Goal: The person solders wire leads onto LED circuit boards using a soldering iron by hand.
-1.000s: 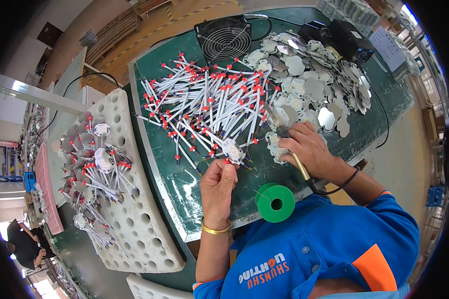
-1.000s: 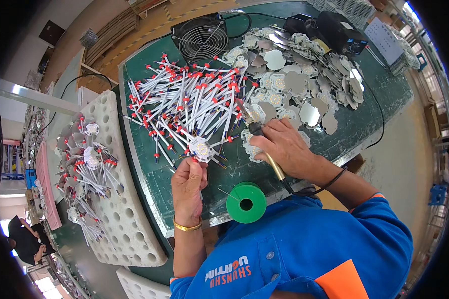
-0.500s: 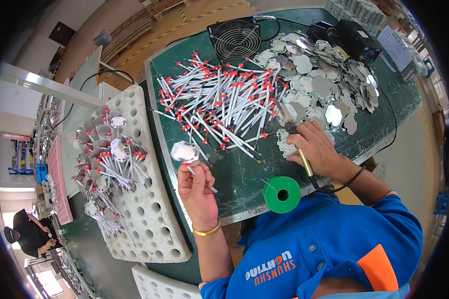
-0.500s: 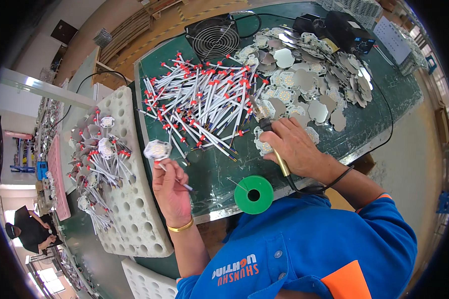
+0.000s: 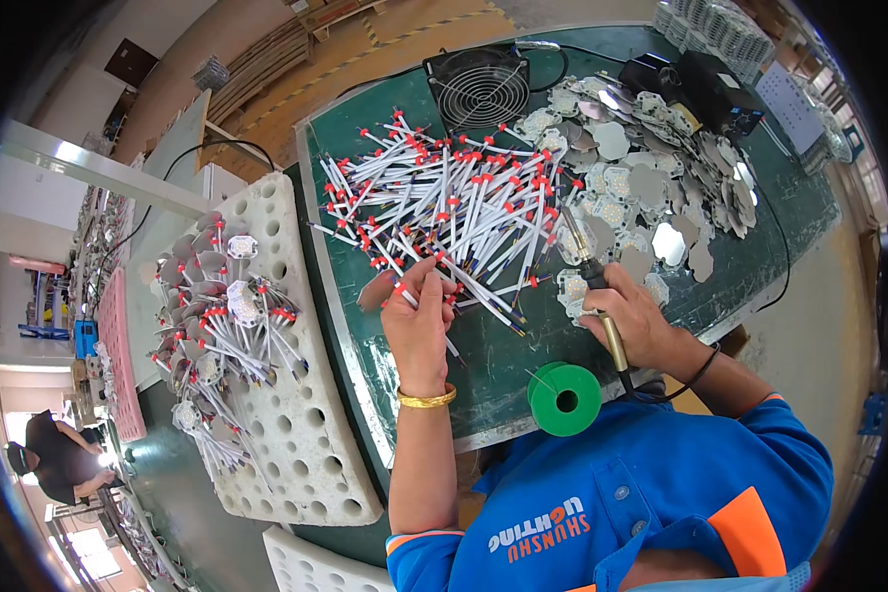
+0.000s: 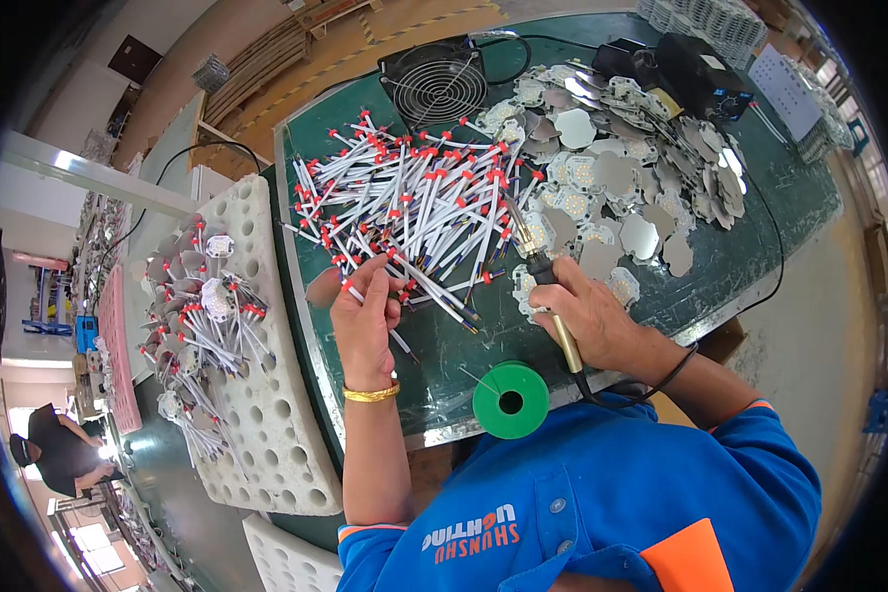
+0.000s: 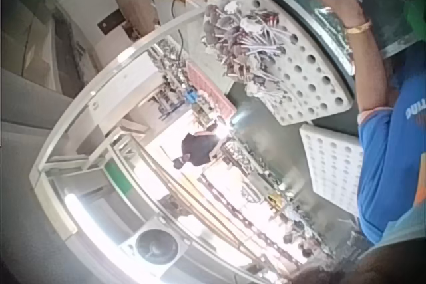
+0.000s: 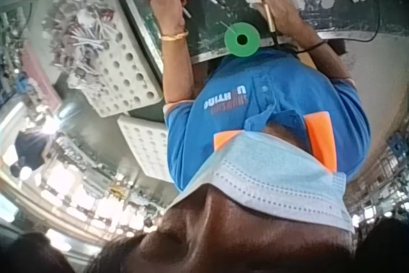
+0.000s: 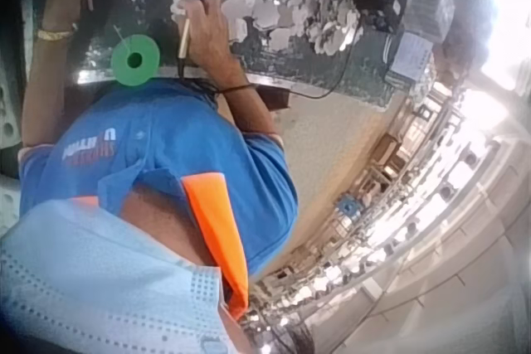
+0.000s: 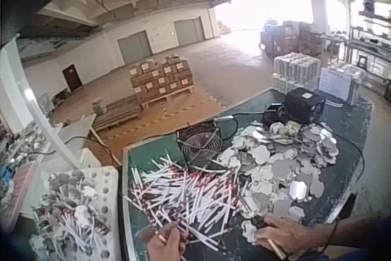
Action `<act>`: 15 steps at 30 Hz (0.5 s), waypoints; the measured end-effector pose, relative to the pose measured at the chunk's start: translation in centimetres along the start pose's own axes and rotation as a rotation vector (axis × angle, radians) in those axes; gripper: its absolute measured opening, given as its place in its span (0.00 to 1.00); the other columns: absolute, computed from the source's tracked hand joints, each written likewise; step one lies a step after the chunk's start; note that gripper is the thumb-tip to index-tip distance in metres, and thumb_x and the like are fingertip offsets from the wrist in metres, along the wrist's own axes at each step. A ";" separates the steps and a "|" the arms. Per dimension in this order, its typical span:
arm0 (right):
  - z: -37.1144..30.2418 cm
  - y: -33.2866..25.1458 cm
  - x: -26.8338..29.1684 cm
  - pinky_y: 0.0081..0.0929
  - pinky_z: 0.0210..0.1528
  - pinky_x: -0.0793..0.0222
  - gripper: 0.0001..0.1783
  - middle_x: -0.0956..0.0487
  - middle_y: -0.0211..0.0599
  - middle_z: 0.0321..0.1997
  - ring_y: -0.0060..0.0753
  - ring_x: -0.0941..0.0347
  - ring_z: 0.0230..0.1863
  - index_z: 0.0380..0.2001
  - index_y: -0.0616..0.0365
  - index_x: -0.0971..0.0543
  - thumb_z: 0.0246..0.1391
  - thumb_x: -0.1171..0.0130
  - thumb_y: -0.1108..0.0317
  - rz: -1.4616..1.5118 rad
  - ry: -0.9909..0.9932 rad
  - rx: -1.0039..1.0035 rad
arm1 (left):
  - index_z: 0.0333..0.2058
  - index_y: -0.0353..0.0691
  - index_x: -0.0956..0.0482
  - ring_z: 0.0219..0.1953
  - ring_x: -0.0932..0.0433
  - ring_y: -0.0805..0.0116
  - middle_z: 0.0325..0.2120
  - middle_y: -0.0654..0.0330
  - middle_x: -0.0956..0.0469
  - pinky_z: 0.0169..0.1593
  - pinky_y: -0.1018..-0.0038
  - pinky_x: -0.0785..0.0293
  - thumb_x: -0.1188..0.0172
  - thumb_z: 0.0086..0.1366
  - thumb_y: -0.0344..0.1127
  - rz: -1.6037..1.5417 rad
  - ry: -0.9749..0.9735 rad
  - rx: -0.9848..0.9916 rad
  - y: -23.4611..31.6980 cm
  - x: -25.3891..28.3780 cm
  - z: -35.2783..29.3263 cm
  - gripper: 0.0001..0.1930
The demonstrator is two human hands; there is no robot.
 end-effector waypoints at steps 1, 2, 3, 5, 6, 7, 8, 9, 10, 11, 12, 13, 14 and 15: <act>0.1 0.0 -0.1 0.40 0.25 0.37 0.19 0.38 0.45 0.32 0.51 0.34 0.28 0.38 0.54 0.35 0.42 0.40 0.77 0.002 0.000 -0.001 | 0.43 0.34 0.26 0.16 0.39 0.86 0.21 0.67 0.27 0.18 0.89 0.48 0.45 0.61 0.34 0.080 0.041 -0.022 -0.1 0.2 0.3 0.13; 0.1 0.0 0.0 0.40 0.25 0.37 0.19 0.38 0.45 0.32 0.50 0.34 0.28 0.37 0.54 0.35 0.42 0.40 0.77 0.011 0.004 -0.001 | 0.43 0.34 0.26 0.16 0.39 0.86 0.21 0.67 0.27 0.18 0.89 0.48 0.45 0.61 0.34 0.080 0.042 -0.020 -0.3 0.3 0.6 0.13; 0.1 -0.1 0.0 0.39 0.25 0.38 0.19 0.38 0.45 0.31 0.50 0.34 0.27 0.37 0.54 0.35 0.42 0.40 0.77 0.020 0.009 0.000 | 0.40 0.33 0.26 0.16 0.35 0.83 0.19 0.66 0.26 0.19 0.85 0.43 0.43 0.59 0.35 0.233 0.100 -0.092 -0.2 0.7 0.9 0.13; 0.2 0.0 0.0 0.39 0.24 0.38 0.19 0.38 0.45 0.31 0.49 0.34 0.27 0.37 0.54 0.35 0.42 0.40 0.77 0.030 0.009 -0.005 | 0.38 0.32 0.25 0.17 0.32 0.81 0.17 0.65 0.26 0.20 0.81 0.38 0.41 0.57 0.36 0.386 0.157 -0.160 0.4 0.5 1.2 0.14; 0.1 0.1 0.0 0.38 0.24 0.38 0.19 0.38 0.45 0.31 0.49 0.35 0.27 0.37 0.54 0.35 0.42 0.40 0.77 0.038 0.012 -0.009 | 0.35 0.32 0.25 0.17 0.31 0.79 0.15 0.65 0.27 0.21 0.79 0.37 0.39 0.54 0.38 0.526 0.181 -0.185 1.2 -0.3 1.2 0.15; 0.1 0.3 -0.1 0.38 0.24 0.38 0.19 0.38 0.45 0.31 0.49 0.35 0.27 0.37 0.54 0.35 0.42 0.40 0.77 0.039 0.010 -0.013 | 0.33 0.33 0.24 0.17 0.30 0.78 0.14 0.65 0.27 0.22 0.78 0.35 0.36 0.52 0.39 0.665 0.203 -0.210 1.7 -0.8 1.1 0.15; 0.2 0.4 -0.2 0.38 0.24 0.38 0.19 0.38 0.44 0.31 0.49 0.35 0.27 0.37 0.54 0.35 0.42 0.40 0.77 0.043 0.020 -0.005 | 0.33 0.33 0.24 0.17 0.30 0.78 0.14 0.65 0.27 0.22 0.78 0.35 0.36 0.52 0.39 0.666 0.205 -0.209 1.4 -0.8 1.4 0.15; 0.2 0.4 -0.2 0.37 0.24 0.38 0.19 0.38 0.44 0.31 0.49 0.36 0.27 0.37 0.54 0.35 0.42 0.40 0.77 0.046 0.031 0.003 | 0.31 0.33 0.23 0.17 0.29 0.77 0.14 0.65 0.27 0.22 0.78 0.35 0.35 0.50 0.40 0.733 0.200 -0.313 1.2 -1.0 1.6 0.15; 0.3 0.3 -0.2 0.37 0.24 0.38 0.19 0.38 0.44 0.31 0.49 0.36 0.27 0.37 0.54 0.35 0.42 0.40 0.77 0.046 0.031 0.004 | 0.29 0.34 0.23 0.17 0.29 0.76 0.13 0.64 0.27 0.23 0.78 0.35 0.34 0.49 0.41 0.799 0.193 -0.419 1.1 -1.1 1.7 0.15; 0.3 0.3 -0.2 0.37 0.25 0.39 0.19 0.38 0.44 0.31 0.48 0.36 0.27 0.37 0.54 0.35 0.41 0.40 0.78 0.052 0.036 -0.005 | 0.29 0.33 0.22 0.18 0.30 0.77 0.14 0.65 0.27 0.24 0.79 0.35 0.35 0.49 0.36 0.819 0.180 -0.402 0.9 -1.0 1.8 0.12; 0.3 0.3 -0.3 0.37 0.25 0.39 0.19 0.38 0.44 0.31 0.48 0.36 0.28 0.37 0.54 0.35 0.41 0.40 0.78 0.057 0.041 -0.013 | 0.29 0.33 0.22 0.18 0.30 0.77 0.14 0.65 0.27 0.24 0.79 0.35 0.35 0.49 0.36 0.819 0.177 -0.402 0.8 -0.8 1.9 0.12; 0.3 0.4 -0.3 0.37 0.25 0.39 0.19 0.38 0.44 0.31 0.48 0.36 0.28 0.37 0.54 0.35 0.41 0.40 0.78 0.056 0.043 -0.016 | 0.30 0.33 0.22 0.19 0.30 0.79 0.16 0.65 0.27 0.24 0.79 0.35 0.35 0.49 0.34 0.660 0.151 -0.321 0.3 -0.3 2.2 0.12; 0.4 0.4 -0.1 0.36 0.25 0.39 0.19 0.37 0.44 0.31 0.48 0.36 0.27 0.37 0.55 0.35 0.41 0.40 0.79 0.059 0.073 -0.005 | 0.31 0.32 0.22 0.20 0.31 0.80 0.17 0.64 0.27 0.25 0.79 0.35 0.36 0.49 0.32 0.501 0.123 -0.238 -0.4 0.0 2.3 0.11; 0.4 0.4 0.0 0.36 0.25 0.39 0.20 0.36 0.44 0.31 0.48 0.36 0.27 0.37 0.55 0.35 0.40 0.40 0.80 0.063 0.103 0.007 | 0.32 0.31 0.23 0.23 0.32 0.82 0.21 0.65 0.26 0.26 0.81 0.35 0.38 0.51 0.28 0.427 0.141 -0.308 -0.3 0.2 2.2 0.09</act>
Point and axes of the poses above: each hand's wrist, its own z-axis towards the middle knuckle, its own x-axis out of the back of the hand, y = z × x, the point moved 4 cm from there along z, towards the middle knuckle
